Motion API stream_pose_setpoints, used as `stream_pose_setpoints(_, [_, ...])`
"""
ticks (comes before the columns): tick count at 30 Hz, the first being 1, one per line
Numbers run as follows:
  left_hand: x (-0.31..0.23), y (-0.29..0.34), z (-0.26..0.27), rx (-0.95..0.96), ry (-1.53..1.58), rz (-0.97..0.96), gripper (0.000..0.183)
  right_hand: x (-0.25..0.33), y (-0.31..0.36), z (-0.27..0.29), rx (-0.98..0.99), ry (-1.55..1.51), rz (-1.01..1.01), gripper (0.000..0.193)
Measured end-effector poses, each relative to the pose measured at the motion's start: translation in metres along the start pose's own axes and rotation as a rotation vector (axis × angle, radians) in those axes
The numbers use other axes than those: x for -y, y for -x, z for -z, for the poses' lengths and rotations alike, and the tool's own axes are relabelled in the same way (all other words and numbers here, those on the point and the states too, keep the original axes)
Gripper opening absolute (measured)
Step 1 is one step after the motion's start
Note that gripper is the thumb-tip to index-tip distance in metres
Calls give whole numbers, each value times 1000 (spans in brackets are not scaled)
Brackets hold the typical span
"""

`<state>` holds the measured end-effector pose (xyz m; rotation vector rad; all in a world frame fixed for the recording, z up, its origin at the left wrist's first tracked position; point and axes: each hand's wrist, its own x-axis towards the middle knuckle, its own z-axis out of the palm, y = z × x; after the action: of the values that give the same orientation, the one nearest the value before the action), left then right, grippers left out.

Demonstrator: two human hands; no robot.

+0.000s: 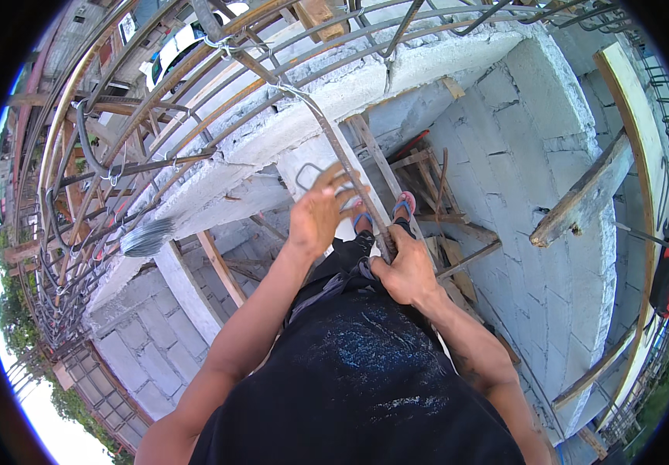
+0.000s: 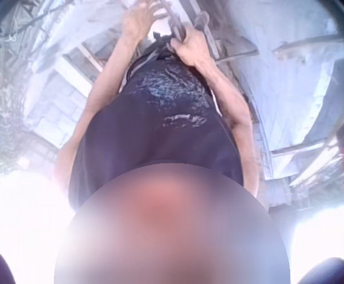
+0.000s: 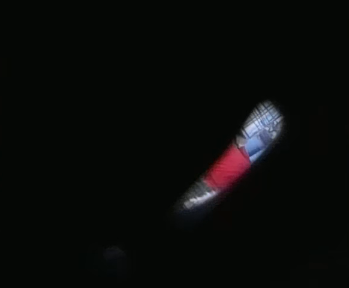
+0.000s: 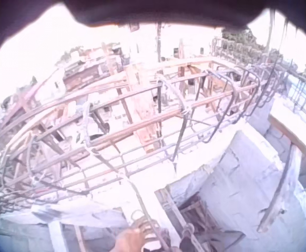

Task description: The person assembles a metal scaffolding structure on a construction site. They repeatedly connect metal poles using wire ties, securing joints by hand while standing on a wooden plank.

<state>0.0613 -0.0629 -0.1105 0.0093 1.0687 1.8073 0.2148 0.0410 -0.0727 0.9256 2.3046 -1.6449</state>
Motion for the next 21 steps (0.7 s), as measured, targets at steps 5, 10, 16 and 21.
stream_pose_setpoints(5, [35, 50, 3, 261, -187, 353, 83, -20, -19, -2, -265, 153, 173, 34])
stream_pose_setpoints(10, [58, 9, -13, 428, -592, 305, 61, -46, -48, 10, -265, 126, 327, 34])
stream_pose_setpoints(16, [106, -12, -41, 274, -268, 343, 49, -64, -68, 39, -45, 209, 520, 44])
stream_pose_setpoints(21, [109, -22, -46, 448, -259, 293, 34, -47, -101, 90, 290, 143, 521, 45])
